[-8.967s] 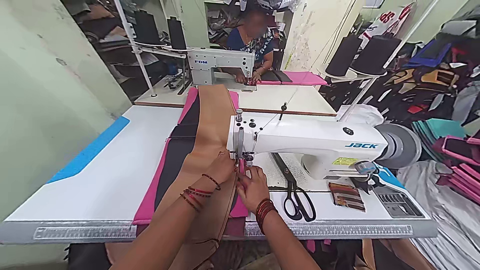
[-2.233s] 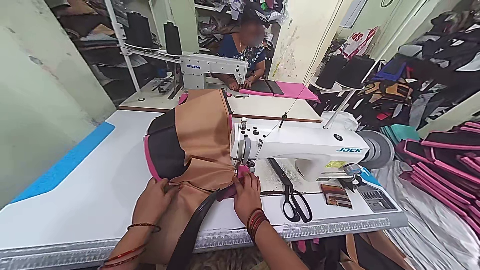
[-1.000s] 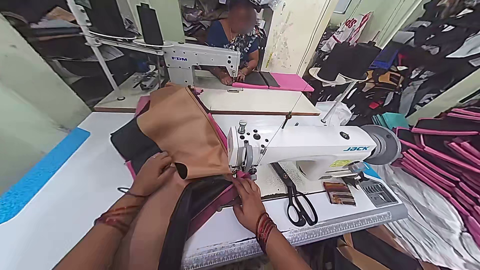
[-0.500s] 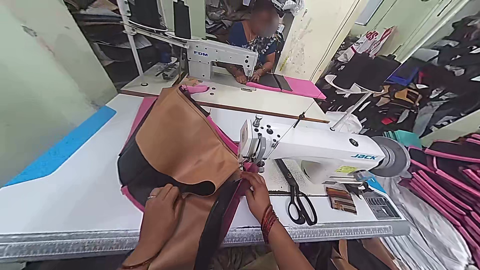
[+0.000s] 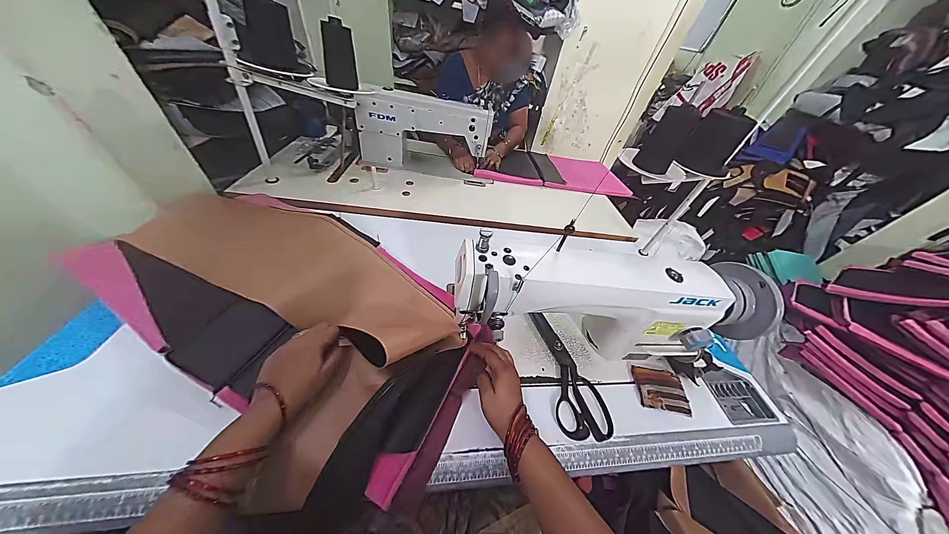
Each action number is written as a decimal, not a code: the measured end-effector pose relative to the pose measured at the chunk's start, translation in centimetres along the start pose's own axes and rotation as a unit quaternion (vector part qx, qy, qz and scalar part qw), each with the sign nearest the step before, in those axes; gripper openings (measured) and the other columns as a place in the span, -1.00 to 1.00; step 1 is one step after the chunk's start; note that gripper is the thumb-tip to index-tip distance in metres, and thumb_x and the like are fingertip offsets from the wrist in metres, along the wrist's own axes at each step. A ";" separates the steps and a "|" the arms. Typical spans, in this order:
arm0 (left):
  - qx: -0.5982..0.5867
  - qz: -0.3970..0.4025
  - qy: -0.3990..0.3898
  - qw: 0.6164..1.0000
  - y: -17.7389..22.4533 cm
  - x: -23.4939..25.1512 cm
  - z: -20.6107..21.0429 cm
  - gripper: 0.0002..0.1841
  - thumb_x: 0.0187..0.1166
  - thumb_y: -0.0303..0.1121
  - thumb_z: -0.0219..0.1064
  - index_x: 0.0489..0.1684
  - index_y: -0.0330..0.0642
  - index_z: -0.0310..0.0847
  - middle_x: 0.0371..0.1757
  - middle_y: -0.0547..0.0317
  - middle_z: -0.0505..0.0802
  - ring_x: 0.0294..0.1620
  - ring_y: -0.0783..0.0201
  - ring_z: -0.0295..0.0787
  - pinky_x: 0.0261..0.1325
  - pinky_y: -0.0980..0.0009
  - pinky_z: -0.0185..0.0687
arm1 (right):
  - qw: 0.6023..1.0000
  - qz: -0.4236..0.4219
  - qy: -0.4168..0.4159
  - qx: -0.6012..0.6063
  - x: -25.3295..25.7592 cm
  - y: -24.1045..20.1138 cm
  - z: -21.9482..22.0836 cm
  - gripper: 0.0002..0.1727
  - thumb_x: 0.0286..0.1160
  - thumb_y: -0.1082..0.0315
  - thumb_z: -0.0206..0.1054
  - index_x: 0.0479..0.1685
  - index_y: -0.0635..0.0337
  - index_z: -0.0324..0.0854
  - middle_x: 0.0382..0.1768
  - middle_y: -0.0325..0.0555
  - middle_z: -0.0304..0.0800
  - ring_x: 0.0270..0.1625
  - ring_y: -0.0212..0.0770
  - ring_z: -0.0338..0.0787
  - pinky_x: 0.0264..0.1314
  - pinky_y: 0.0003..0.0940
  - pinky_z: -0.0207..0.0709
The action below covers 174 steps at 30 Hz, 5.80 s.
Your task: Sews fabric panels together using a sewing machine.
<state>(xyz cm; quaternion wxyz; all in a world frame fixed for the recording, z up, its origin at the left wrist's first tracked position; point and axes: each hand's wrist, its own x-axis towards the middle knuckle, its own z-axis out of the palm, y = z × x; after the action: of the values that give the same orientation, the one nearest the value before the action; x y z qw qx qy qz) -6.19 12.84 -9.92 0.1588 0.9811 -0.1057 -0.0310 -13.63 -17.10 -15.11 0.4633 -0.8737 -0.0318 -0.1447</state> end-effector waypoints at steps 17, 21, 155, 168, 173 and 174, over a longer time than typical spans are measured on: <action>-0.085 0.057 0.092 0.991 -1.6 0.9 2.1 -0.63 0.53 -0.34 0.17 -0.29 -0.63 0.68 0.06 -0.55 0.73 0.27 -0.51 0.62 0.34 -0.40 0.36 | 0.982 -0.103 -0.051 -0.147 -0.6 -0.9 0.8 -0.50 0.23 0.63 0.25 0.20 0.19 0.84 0.31 -0.04 0.85 0.45 0.19 0.70 0.40 0.25 0.48; -0.077 0.057 0.076 0.992 -1.7 1.6 1.6 -0.63 0.57 -0.36 0.16 -0.29 -0.64 0.67 0.10 -0.55 0.72 0.29 -0.51 0.61 0.35 -0.39 0.35 | 0.979 -0.118 -0.072 -0.147 -0.6 -0.8 0.8 -0.45 0.23 0.64 0.23 0.28 0.20 0.80 0.38 -0.03 0.80 0.47 0.18 0.69 0.38 0.25 0.50; -0.032 -0.101 -0.018 0.994 4.9 -5.1 1.7 -0.27 0.41 0.08 0.56 0.08 -0.62 0.70 0.29 -0.64 0.68 0.47 -0.58 0.49 0.51 -0.42 0.30 | 0.980 -0.096 -0.090 -0.149 1.9 0.0 -1.7 -0.67 0.58 0.43 0.26 0.22 0.23 0.80 0.31 0.08 0.82 0.51 0.18 0.66 0.58 0.15 0.40; -0.135 -0.118 0.026 0.983 5.5 -13.8 3.3 -0.01 0.20 -0.13 0.73 0.53 -0.66 0.29 0.02 -0.53 0.78 0.17 -0.55 0.69 0.33 -0.41 0.47 | 0.961 -0.162 -0.118 -0.193 2.2 0.1 -2.1 -0.72 0.61 0.34 0.30 0.09 0.26 0.84 0.25 0.05 0.86 0.48 0.12 0.70 0.62 0.14 0.36; -0.079 -0.078 -0.008 0.994 5.5 -16.6 5.8 -0.35 0.51 -0.17 0.52 0.33 -0.65 0.53 0.16 -0.61 0.77 0.26 -0.57 0.69 0.37 -0.39 0.51 | 0.956 -0.163 -0.120 -0.213 2.1 -0.3 -2.0 -0.71 0.51 0.32 0.34 -0.03 0.35 0.84 0.16 0.14 0.88 0.41 0.16 0.74 0.51 0.12 0.46; -0.069 -0.045 0.012 0.997 5.2 -16.9 6.3 -0.48 0.56 -0.21 0.46 0.17 -0.64 0.64 0.07 -0.59 0.80 0.21 -0.56 0.72 0.33 -0.38 0.54 | 0.956 -0.159 -0.122 -0.215 2.1 -0.4 -1.9 -0.71 0.51 0.31 0.34 -0.04 0.36 0.83 0.15 0.15 0.88 0.41 0.16 0.74 0.48 0.12 0.48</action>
<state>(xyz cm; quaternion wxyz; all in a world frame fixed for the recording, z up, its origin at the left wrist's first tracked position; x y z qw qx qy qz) -24.29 9.72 -13.75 0.2254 0.9720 -0.0570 -0.0335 -12.11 -18.62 -13.15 0.2281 -0.9473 -0.1949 -0.1124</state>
